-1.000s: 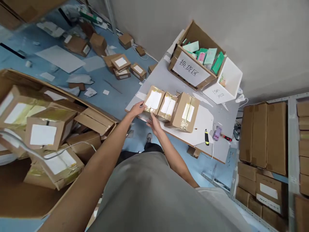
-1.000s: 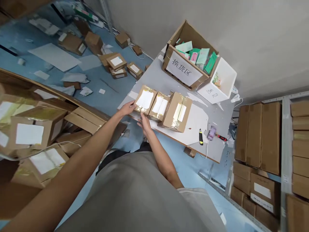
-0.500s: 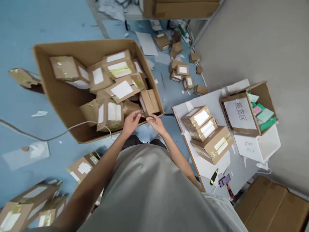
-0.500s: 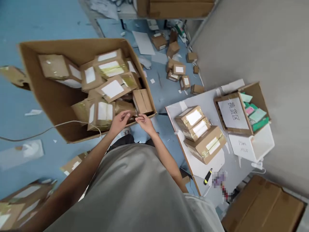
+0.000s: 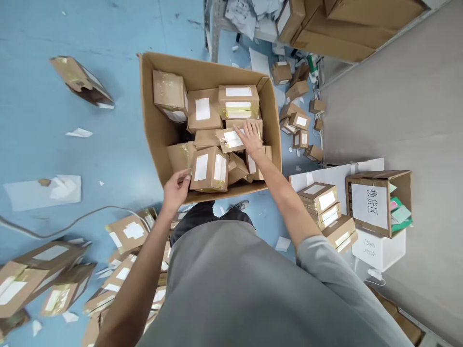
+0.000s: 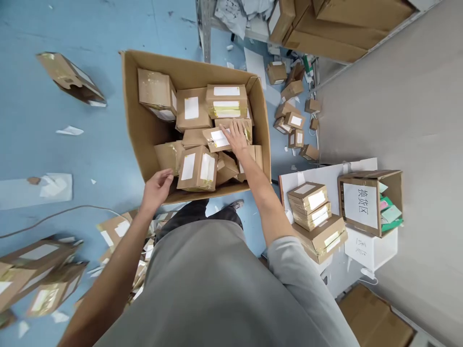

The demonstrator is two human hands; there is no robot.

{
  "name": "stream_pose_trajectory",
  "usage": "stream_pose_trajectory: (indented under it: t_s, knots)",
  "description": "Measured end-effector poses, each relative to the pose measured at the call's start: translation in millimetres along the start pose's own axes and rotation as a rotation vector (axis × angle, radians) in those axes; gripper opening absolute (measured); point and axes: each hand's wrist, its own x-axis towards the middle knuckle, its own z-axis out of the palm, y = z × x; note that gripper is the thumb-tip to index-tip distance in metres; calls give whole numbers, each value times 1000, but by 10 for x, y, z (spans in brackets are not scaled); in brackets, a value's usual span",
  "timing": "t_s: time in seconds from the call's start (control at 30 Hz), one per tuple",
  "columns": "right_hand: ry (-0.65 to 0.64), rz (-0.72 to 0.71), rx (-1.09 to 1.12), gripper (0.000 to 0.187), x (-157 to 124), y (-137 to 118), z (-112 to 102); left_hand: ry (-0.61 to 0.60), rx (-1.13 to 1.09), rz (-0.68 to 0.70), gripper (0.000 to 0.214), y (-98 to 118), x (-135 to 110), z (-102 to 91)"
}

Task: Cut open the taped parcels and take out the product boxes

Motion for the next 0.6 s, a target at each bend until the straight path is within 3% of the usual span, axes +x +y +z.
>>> stream_pose_trajectory:
  t_s: [0.13, 0.27, 0.43, 0.6]
  knots:
    - [31, 4, -31, 91, -169, -10, -132, -50, -58, -10, 42, 47, -165, 73]
    - [238, 291, 8, 102, -928, -126, -305, -259, -62, 33, 42, 280, -252, 483]
    - [475, 682, 252, 116, -2462, -221, -325, -637, 11, 126, 44, 658, -266, 1340]
    - [758, 1163, 369, 120, -4343, -272, -52, -980, 159, 265, 45, 1018, -384, 2321]
